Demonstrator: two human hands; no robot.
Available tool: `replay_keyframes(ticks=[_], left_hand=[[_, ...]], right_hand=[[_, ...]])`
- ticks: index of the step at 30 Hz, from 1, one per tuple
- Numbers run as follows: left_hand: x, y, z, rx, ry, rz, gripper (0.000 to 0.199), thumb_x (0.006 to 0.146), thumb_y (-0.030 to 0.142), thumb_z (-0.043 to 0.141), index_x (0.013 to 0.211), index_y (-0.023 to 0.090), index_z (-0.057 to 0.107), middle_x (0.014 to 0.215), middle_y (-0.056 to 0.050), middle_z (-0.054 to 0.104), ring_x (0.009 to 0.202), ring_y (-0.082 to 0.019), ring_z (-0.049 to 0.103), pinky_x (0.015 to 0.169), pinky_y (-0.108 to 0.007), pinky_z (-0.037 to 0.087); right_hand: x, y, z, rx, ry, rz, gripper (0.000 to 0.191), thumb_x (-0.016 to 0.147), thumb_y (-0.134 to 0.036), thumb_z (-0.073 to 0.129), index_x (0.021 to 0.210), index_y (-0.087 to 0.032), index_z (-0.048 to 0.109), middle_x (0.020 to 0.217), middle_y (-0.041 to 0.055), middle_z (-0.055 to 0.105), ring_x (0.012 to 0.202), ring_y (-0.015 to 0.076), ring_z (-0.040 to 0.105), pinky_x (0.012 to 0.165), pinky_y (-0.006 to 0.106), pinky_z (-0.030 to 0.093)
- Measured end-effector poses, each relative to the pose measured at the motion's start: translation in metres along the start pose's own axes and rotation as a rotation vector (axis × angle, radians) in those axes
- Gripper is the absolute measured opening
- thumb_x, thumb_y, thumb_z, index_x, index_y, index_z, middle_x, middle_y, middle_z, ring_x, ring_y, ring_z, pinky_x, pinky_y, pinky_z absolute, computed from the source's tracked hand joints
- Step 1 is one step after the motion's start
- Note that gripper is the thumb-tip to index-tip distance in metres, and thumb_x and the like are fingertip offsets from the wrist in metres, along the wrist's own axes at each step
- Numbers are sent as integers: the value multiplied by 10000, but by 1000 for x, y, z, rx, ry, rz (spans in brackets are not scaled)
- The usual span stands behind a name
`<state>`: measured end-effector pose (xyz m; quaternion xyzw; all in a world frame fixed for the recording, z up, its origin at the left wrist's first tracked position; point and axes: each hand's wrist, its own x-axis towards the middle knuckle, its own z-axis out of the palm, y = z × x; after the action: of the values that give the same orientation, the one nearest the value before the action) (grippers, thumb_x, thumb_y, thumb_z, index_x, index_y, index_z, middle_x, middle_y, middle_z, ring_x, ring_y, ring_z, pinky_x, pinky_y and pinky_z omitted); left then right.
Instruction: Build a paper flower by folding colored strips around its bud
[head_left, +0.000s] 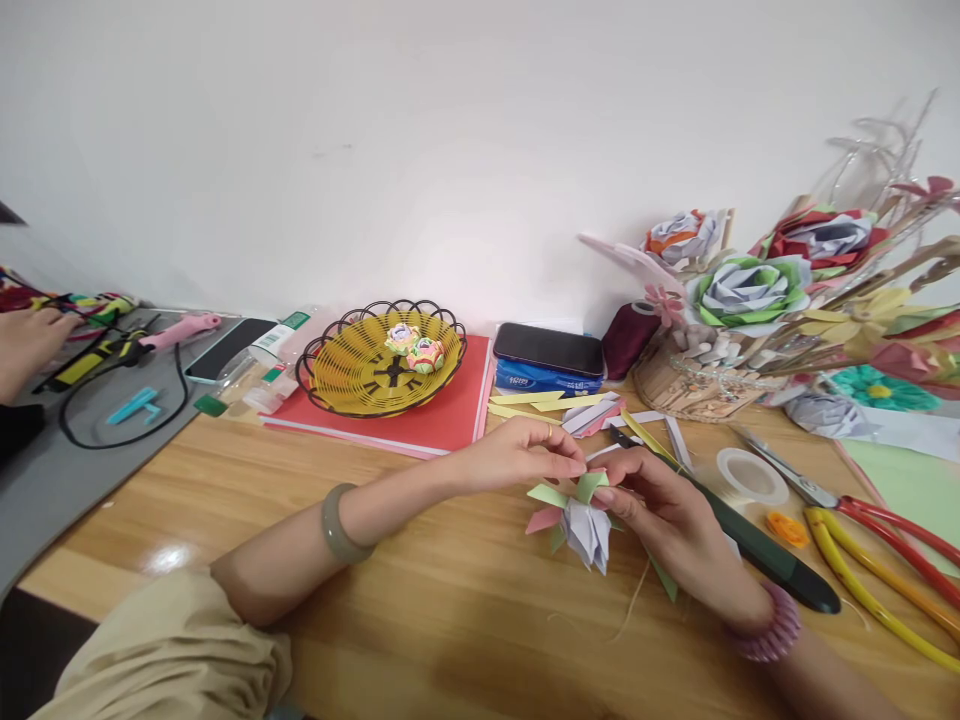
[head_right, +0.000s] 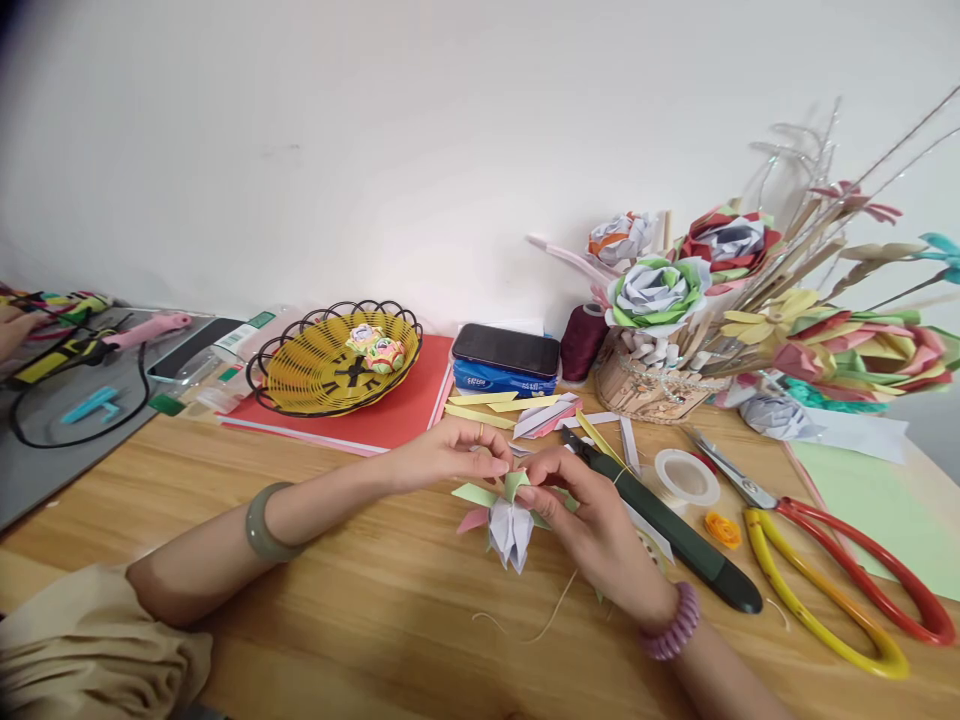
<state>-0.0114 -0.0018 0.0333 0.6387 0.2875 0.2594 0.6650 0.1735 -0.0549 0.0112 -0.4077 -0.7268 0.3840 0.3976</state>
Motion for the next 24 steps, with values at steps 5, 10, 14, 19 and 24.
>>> replay_keyframes(ticks=[5, 10, 14, 19, 24], left_hand=[[0, -2, 1, -52, -32, -70, 22, 683, 126, 623, 661, 127, 619, 634, 27, 583, 607, -65, 515, 625, -198, 394], [1, -9, 1, -37, -43, -92, 87, 615, 149, 682, 658, 124, 611, 616, 28, 582, 588, -75, 507, 598, -214, 383], [3, -11, 1, -88, 48, -102, 104, 575, 149, 699, 619, 114, 612, 614, 25, 580, 604, -77, 509, 638, -221, 386], [2, -8, 2, -120, 73, -160, 137, 551, 168, 717, 607, 109, 607, 613, 20, 585, 605, -79, 513, 648, -222, 397], [3, -10, 4, -125, 37, -175, 166, 530, 166, 730, 607, 114, 593, 610, 25, 590, 595, -74, 516, 639, -221, 398]], right_hand=[[0, 0, 1, 69, 29, 45, 110, 838, -296, 540, 780, -211, 502, 764, 6, 553, 668, 128, 539, 587, 233, 470], [2, 0, 1, 169, 53, 102, 131, 821, -303, 565, 753, -211, 502, 701, -26, 518, 622, 103, 502, 559, 204, 441], [5, -5, -1, 300, -3, 238, 133, 788, -314, 606, 804, -208, 528, 737, -20, 545, 655, 107, 524, 598, 212, 450], [8, -8, -4, 392, -61, 386, 174, 728, -310, 670, 799, -190, 565, 797, 10, 598, 725, 130, 548, 651, 229, 449], [8, -7, -4, 439, -94, 486, 166, 678, -287, 706, 760, -178, 611, 728, 0, 613, 654, 123, 546, 623, 233, 436]])
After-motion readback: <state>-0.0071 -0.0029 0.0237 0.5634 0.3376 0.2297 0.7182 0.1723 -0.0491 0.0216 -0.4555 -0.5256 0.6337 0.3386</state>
